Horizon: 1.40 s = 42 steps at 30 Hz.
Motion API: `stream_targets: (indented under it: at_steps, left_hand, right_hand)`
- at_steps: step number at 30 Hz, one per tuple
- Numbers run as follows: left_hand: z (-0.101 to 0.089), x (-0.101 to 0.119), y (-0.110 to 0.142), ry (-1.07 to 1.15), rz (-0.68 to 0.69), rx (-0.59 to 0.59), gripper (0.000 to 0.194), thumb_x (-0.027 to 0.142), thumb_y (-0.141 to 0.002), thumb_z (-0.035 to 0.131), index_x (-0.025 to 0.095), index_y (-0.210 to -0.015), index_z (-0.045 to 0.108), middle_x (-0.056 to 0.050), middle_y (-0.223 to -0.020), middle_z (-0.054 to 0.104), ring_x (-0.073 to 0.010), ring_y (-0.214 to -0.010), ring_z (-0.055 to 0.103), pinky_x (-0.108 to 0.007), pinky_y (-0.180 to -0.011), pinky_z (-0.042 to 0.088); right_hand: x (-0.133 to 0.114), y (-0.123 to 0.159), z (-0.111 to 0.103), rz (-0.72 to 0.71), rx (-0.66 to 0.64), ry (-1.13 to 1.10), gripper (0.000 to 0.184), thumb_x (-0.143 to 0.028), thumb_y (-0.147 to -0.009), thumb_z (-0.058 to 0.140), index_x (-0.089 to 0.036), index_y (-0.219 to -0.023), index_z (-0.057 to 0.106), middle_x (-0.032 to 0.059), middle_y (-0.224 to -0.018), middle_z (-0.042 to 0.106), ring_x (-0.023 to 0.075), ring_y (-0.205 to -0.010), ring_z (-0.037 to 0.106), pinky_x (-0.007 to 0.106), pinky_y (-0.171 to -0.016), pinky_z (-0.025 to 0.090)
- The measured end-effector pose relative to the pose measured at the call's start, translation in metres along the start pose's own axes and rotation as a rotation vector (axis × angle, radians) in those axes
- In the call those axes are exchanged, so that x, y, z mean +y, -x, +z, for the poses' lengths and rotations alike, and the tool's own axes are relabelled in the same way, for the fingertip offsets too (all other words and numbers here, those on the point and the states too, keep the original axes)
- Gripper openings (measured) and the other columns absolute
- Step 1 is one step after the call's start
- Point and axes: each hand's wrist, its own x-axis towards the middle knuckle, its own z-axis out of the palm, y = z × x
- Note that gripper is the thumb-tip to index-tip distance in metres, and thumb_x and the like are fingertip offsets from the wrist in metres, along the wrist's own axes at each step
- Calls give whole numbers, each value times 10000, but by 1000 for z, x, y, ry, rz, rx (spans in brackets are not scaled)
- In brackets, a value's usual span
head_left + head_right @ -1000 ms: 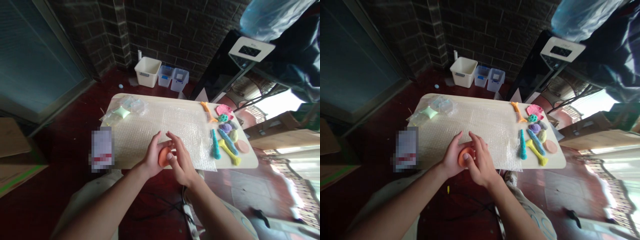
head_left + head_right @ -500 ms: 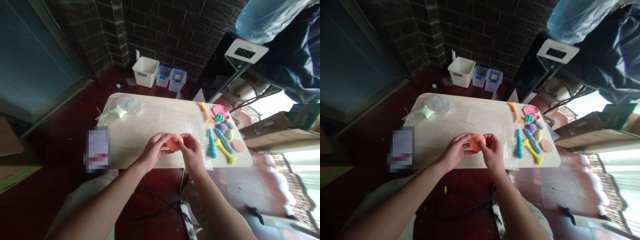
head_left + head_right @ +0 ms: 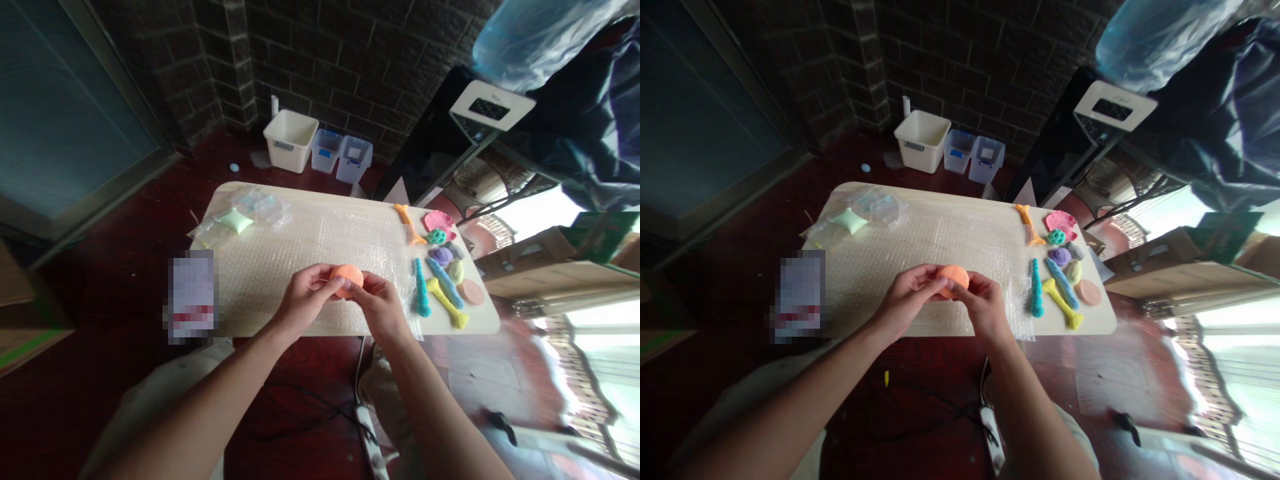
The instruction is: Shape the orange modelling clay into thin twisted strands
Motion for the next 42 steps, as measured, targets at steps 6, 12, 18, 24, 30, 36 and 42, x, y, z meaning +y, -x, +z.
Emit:
stream_targets:
  at_steps: [6, 12, 18, 24, 30, 36, 42]
  left_hand:
    - [-2, -1, -2, -20, 35, 26, 399, 457, -828, 807, 116, -1032, 769, -130, -999, 787, -233, -906, 741, -345, -815, 607]
    - [-2, -3, -2, -88, 92, 3, 345, 442, -870, 771, 143, -1042, 747, -115, -1039, 774, -227, -959, 726, -310, -822, 578]
    - [-4, -3, -1, -193, 132, -41, 321, 433, -873, 773, 139, -999, 747, -99, -977, 767, -231, -929, 727, -312, -820, 567]
    - [-5, -7, 0, -271, 142, -59, 332, 435, -890, 752, 155, -1068, 733, -115, -1051, 766, -245, -973, 732, -334, -846, 584]
    - [-5, -6, 1, -242, 125, -71, 323, 423, -877, 763, 145, -1042, 760, -116, -1008, 777, -259, -956, 743, -349, -857, 589]
    - [-3, -6, 3, -255, 145, -57, 311, 422, -900, 736, 156, -1062, 751, -115, -1047, 776, -247, -960, 734, -330, -843, 579]
    - [-3, -9, 4, -284, 115, -118, 324, 437, -928, 695, 143, -1051, 756, -126, -1023, 771, -245, -929, 724, -336, -823, 576]
  right_hand:
    - [-5, 1, 0, 4, -54, -67, 240, -367, -842, 835, -201, -1014, 809, 64, -983, 797, 197, -882, 731, 346, -855, 581]
    - [-3, 1, 0, -49, -15, -27, 196, -360, -849, 829, -196, -956, 812, 56, -896, 790, 189, -808, 719, 347, -813, 582]
    - [-7, 1, -2, -86, -3, 47, 295, -404, -852, 821, -239, -1093, 781, 58, -1029, 798, 210, -931, 733, 365, -881, 578]
    - [-7, -1, -3, -145, 38, 162, 199, -400, -852, 816, -210, -911, 802, 65, -903, 797, 201, -837, 720, 341, -796, 568]
    - [-4, -1, -4, -101, 40, 111, 232, -434, -877, 783, -228, -983, 788, 50, -927, 782, 193, -837, 710, 330, -786, 568]
    - [-3, -1, -1, -98, 96, 136, 249, -454, -877, 778, -206, -891, 795, 48, -841, 761, 175, -750, 685, 298, -692, 566]
    - [-6, 3, 0, -117, 78, 377, 402, -563, -913, 693, -184, -780, 691, 7, -613, 617, 142, -499, 583, 243, -412, 456]
